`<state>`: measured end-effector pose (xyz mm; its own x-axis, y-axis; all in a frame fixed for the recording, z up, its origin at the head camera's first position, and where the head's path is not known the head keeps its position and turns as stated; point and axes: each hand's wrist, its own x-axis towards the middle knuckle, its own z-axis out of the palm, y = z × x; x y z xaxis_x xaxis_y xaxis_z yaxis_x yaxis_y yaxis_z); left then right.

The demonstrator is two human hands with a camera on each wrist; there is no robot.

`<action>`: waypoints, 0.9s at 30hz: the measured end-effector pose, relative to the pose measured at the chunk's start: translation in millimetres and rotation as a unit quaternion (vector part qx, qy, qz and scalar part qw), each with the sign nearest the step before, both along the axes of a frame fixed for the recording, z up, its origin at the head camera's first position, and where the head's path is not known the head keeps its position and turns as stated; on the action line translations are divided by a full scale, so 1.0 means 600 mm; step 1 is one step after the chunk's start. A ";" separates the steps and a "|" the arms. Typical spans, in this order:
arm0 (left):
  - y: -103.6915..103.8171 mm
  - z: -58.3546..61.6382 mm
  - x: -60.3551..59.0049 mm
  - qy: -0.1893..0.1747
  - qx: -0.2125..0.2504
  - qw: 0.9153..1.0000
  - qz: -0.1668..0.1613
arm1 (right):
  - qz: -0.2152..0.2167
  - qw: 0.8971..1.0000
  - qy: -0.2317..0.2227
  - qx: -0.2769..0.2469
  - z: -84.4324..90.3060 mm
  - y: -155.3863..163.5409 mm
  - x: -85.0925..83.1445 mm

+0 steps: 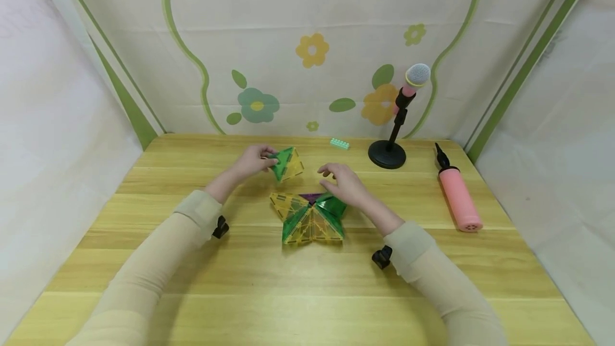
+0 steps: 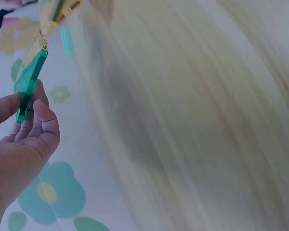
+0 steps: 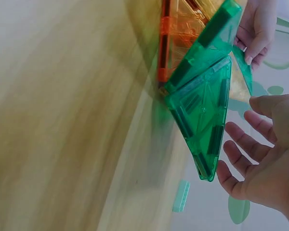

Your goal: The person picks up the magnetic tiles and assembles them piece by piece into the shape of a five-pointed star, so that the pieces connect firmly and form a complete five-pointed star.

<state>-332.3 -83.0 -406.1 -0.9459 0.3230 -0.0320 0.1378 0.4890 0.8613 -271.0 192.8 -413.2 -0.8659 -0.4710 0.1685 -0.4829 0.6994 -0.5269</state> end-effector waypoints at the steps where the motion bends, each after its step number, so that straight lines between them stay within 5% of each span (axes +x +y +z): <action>1: 0.005 0.002 0.002 -0.001 0.004 1.000 -0.003 | -0.006 1.000 -0.007 -0.004 0.001 -0.001 -0.002; 9: 0.040 0.012 0.023 -0.002 0.034 0.999 -0.022 | -0.044 0.995 -0.067 -0.055 0.003 -0.008 -0.018; 17: 0.059 0.013 0.036 -0.006 0.055 0.998 -0.034 | -0.080 0.980 -0.129 -0.127 0.010 -0.005 -0.023; 27: 0.059 0.008 0.041 0.033 0.031 0.997 -0.060 | -0.058 0.980 -0.146 -0.123 0.004 0.010 -0.032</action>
